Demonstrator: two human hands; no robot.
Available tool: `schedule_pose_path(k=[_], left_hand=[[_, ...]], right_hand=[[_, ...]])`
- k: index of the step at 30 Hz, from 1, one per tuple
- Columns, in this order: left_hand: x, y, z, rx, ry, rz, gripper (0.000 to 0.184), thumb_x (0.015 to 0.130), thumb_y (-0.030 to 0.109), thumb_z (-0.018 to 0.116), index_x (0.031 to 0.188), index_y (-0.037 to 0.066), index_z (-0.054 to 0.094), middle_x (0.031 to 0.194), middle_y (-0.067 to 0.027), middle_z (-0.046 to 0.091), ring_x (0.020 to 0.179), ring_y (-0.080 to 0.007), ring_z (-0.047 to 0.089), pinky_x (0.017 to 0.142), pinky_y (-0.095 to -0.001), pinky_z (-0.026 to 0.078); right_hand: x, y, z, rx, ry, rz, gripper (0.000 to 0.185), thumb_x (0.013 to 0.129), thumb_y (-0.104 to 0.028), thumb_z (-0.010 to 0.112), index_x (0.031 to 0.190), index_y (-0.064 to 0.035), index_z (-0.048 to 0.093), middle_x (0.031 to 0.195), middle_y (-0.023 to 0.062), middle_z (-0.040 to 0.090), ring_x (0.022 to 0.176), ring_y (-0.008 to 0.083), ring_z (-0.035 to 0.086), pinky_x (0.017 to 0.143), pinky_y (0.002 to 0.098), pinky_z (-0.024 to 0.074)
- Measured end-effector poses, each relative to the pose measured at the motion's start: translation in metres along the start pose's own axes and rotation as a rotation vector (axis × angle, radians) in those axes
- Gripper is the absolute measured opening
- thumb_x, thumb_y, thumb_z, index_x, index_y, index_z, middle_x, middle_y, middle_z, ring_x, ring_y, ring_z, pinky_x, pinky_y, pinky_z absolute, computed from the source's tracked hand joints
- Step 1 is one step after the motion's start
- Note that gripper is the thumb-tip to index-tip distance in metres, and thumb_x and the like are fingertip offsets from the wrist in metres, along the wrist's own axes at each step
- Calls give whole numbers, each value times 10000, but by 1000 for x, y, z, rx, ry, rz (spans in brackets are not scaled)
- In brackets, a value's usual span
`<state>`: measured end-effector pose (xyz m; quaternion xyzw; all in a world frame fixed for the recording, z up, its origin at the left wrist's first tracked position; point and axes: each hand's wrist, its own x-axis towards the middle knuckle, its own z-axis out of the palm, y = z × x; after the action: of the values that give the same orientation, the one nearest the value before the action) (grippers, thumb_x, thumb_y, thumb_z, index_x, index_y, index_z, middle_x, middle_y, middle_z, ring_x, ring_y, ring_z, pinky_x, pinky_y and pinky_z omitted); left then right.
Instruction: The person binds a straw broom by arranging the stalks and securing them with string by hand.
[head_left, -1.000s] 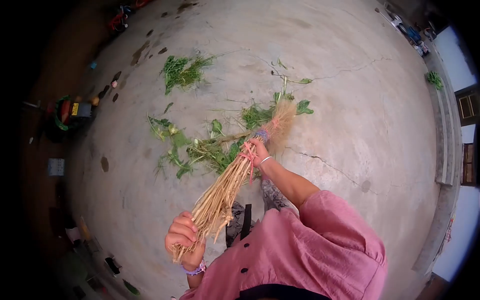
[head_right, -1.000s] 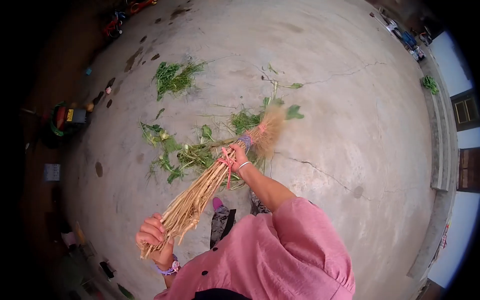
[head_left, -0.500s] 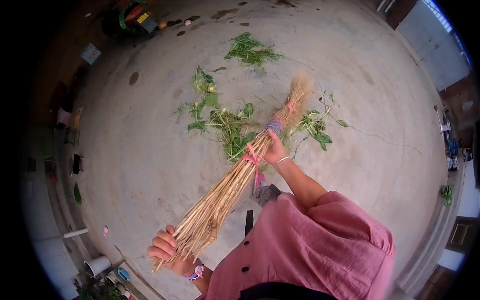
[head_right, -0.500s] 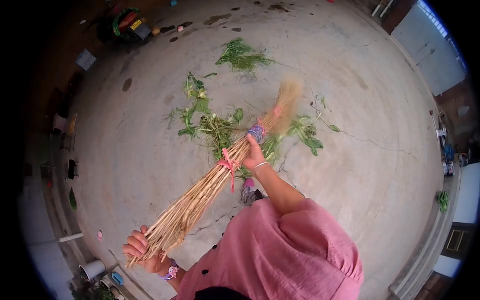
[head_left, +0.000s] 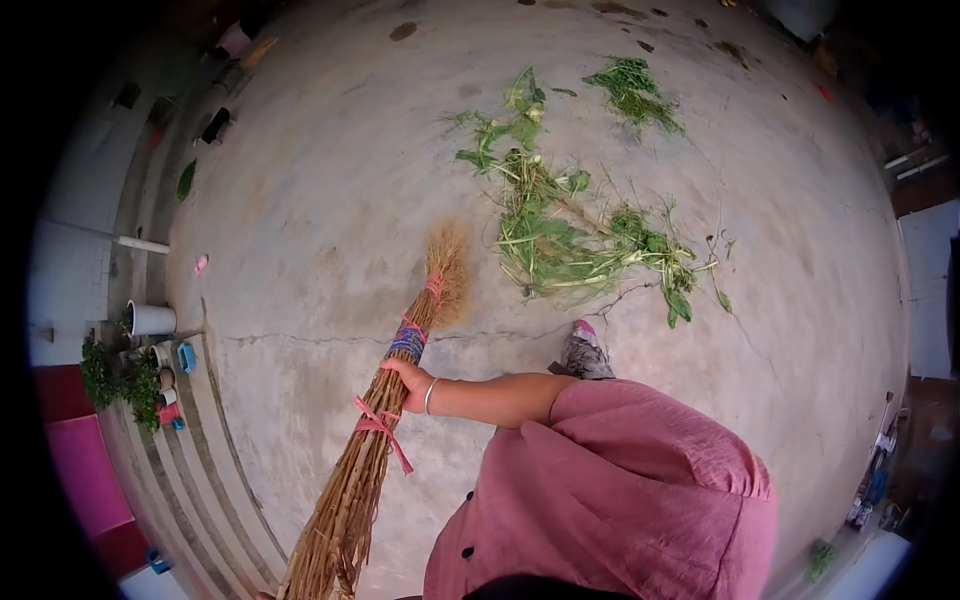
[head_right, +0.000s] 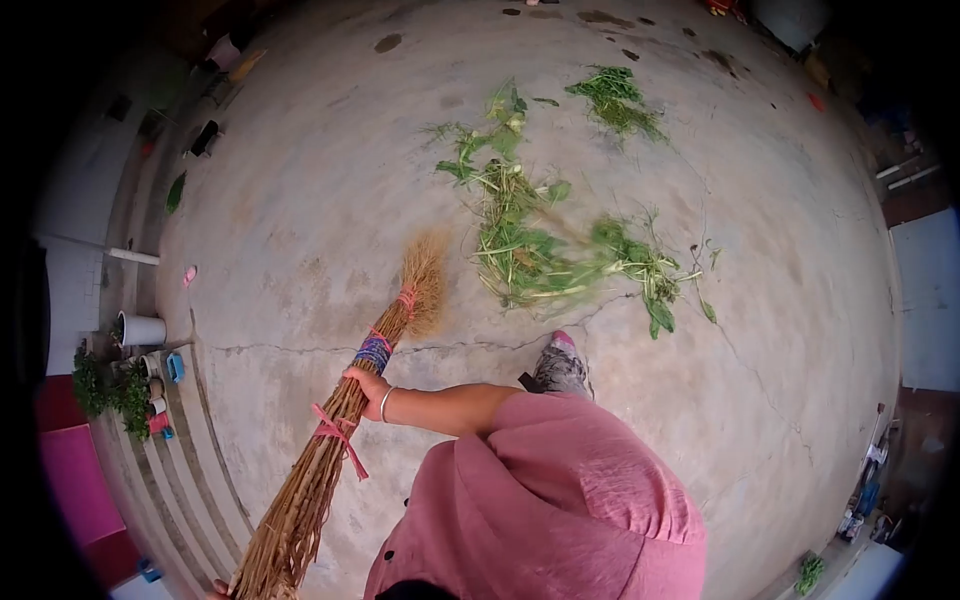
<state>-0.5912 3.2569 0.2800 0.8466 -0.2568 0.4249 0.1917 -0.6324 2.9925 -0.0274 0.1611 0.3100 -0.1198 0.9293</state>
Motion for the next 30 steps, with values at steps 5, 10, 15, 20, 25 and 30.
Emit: schedule_pose_path(k=[5,10,15,20,25,30], left_hand=[[-44,32,12,-718,-343,-279,260,732,179,528,953,101,418,967,-60,385,945,-221,337,911,-405,296],[-100,153,81,-1791,-376,-809,383,536,-87,576,775,116,356,670,13,324,647,-146,349,825,-353,352],[-166,294,117,-1937,-544,-909,373,538,-99,557,771,125,370,704,12,355,723,-151,391,861,-390,360],[-234,317,116,-1940,-536,-1154,366,538,-97,554,772,118,371,715,8,360,757,-162,395,893,-396,352],[-223,319,78,-1981,-433,-1215,360,524,-85,543,778,115,385,698,11,373,743,-162,394,909,-381,345],[-126,257,27,-1796,-282,-721,386,517,22,589,822,86,361,757,-34,365,760,-199,390,940,-413,310]], right_hand=[[-12,-38,-73,-49,192,31,193,702,-170,615,829,-54,527,828,100,581,778,247,581,741,409,479],[-98,-208,-179,-26,381,-312,124,727,-130,594,791,-48,527,736,94,566,694,257,571,688,430,492],[-207,-373,-225,18,358,-601,109,726,-126,588,784,-62,521,731,91,561,652,263,566,581,473,495],[-271,-410,-189,2,651,-1114,242,647,-12,628,835,-8,477,772,99,540,672,241,563,575,397,504],[-289,-398,-175,-79,516,-1064,261,656,-4,625,871,22,480,759,115,548,652,246,565,583,393,510],[-222,-296,-134,84,241,-477,182,712,-82,599,855,-23,504,762,107,550,696,256,563,672,412,499]])
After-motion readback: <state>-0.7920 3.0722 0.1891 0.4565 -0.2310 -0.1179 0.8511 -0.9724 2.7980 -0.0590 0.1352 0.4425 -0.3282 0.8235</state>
